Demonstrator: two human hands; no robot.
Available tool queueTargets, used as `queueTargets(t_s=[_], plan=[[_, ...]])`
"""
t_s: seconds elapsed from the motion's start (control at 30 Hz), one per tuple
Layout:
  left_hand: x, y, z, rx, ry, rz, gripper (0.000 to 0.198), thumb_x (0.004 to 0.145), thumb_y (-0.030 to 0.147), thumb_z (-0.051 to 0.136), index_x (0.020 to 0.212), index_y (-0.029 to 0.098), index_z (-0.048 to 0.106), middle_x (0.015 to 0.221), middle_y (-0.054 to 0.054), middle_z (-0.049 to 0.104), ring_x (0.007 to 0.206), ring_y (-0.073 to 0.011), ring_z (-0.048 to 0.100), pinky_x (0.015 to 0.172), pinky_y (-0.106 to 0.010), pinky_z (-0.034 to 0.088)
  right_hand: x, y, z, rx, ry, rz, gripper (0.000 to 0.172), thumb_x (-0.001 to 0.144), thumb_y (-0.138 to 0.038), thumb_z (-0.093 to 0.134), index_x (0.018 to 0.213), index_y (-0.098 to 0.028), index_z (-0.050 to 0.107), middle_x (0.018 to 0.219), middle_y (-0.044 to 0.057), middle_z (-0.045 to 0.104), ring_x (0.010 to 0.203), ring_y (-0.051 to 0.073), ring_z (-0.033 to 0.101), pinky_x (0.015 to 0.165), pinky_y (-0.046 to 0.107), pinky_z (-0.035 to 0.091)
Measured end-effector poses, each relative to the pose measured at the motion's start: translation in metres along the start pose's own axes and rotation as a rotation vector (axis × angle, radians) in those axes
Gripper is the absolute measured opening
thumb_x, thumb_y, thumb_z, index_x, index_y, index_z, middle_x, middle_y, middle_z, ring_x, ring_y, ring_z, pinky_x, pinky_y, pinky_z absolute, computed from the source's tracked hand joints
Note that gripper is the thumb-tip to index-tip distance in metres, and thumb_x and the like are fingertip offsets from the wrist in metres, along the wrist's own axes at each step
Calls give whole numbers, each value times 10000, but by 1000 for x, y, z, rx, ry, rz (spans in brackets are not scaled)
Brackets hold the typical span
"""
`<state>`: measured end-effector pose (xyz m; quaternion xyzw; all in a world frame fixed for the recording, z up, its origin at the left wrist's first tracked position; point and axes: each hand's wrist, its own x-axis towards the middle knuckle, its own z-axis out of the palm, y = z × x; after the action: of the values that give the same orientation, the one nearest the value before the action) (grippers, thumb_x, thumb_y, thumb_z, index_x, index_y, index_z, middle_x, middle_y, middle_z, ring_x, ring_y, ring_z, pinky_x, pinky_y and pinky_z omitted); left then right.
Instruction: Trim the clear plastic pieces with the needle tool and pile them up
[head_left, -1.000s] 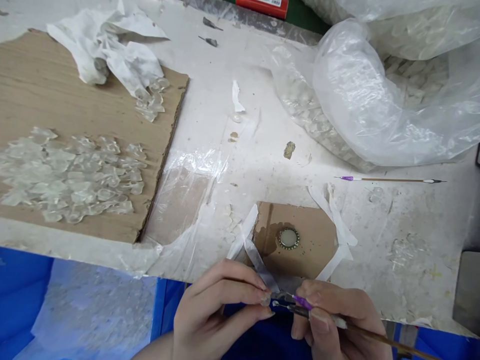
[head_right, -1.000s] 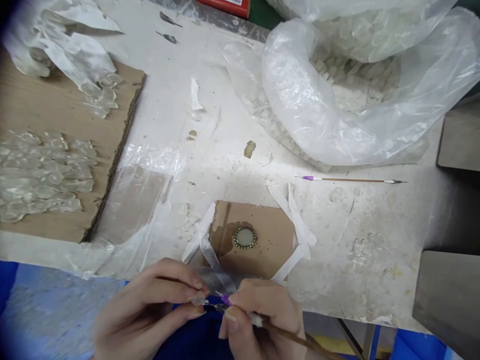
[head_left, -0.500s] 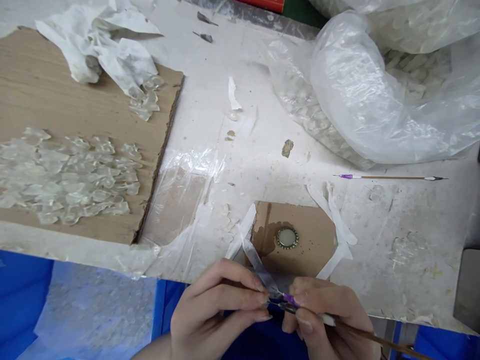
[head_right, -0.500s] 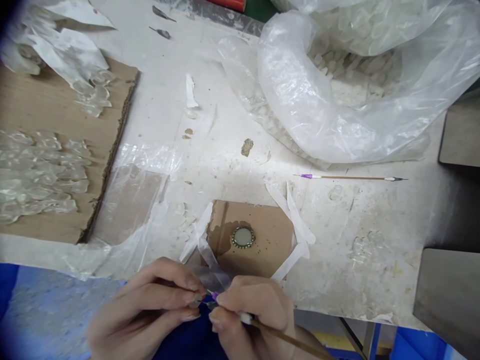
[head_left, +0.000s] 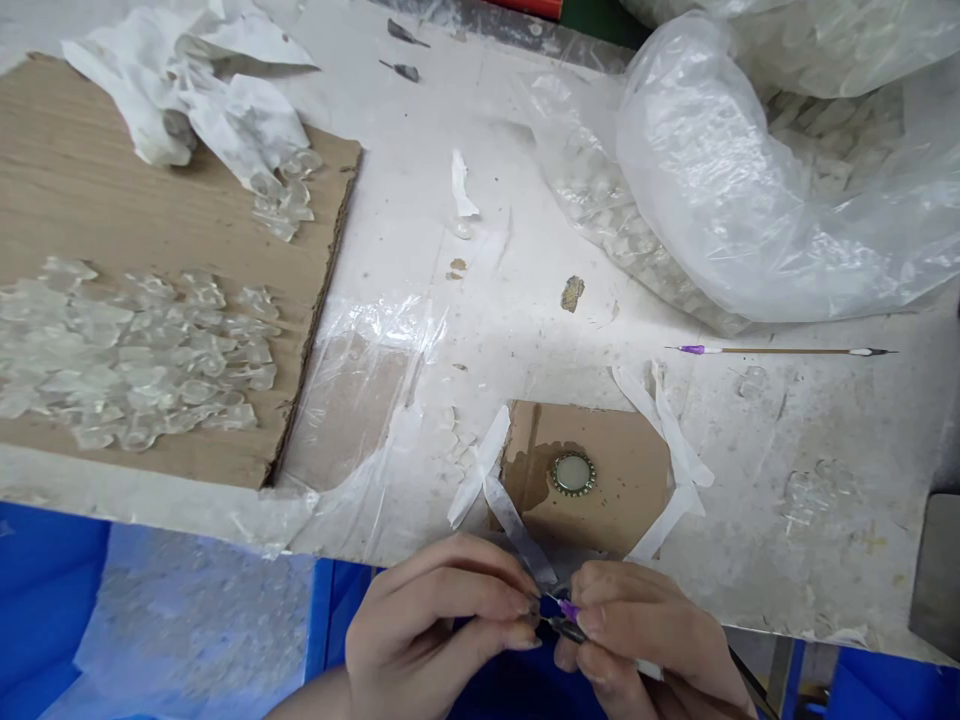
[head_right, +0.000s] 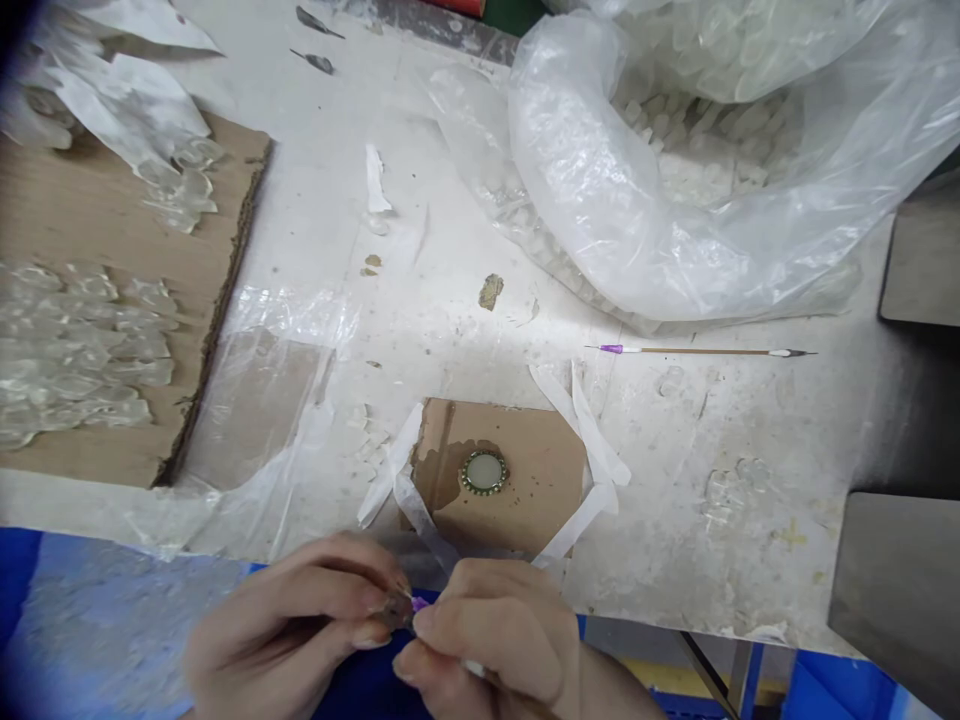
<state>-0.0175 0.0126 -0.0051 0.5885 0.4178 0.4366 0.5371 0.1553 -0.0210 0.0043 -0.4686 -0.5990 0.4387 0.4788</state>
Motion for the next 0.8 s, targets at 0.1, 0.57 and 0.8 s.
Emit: queueTargets(t_s=[0.1,0.57,0.8], plan=[[-6,-6,2,52,-2,72,73,924,245,740,863,209,754,729,-34,794,521,-152,750,475,-186,631,0,2,5,135,59,79,204,1038,-185,477,1183,-268,594,574,-24,643,385,128,577,358,200,463],[-1,-3,6,-154,141,-73,24,881,211,788,862,210,773,672,-20,783,533,-158,758,507,-187,641,-4,20,-7,-357,360,129,110,948,-155,640,1035,-222,651,692,11,722,475,145,647,412,224,530],[-2,-4,14,-552,144,-316,76,843,304,828,901,258,848,656,-37,810,446,-166,757,433,-155,615,0,24,-3,-408,268,7,174,969,-113,571,1069,-247,620,713,23,692,545,176,665,468,287,568]])
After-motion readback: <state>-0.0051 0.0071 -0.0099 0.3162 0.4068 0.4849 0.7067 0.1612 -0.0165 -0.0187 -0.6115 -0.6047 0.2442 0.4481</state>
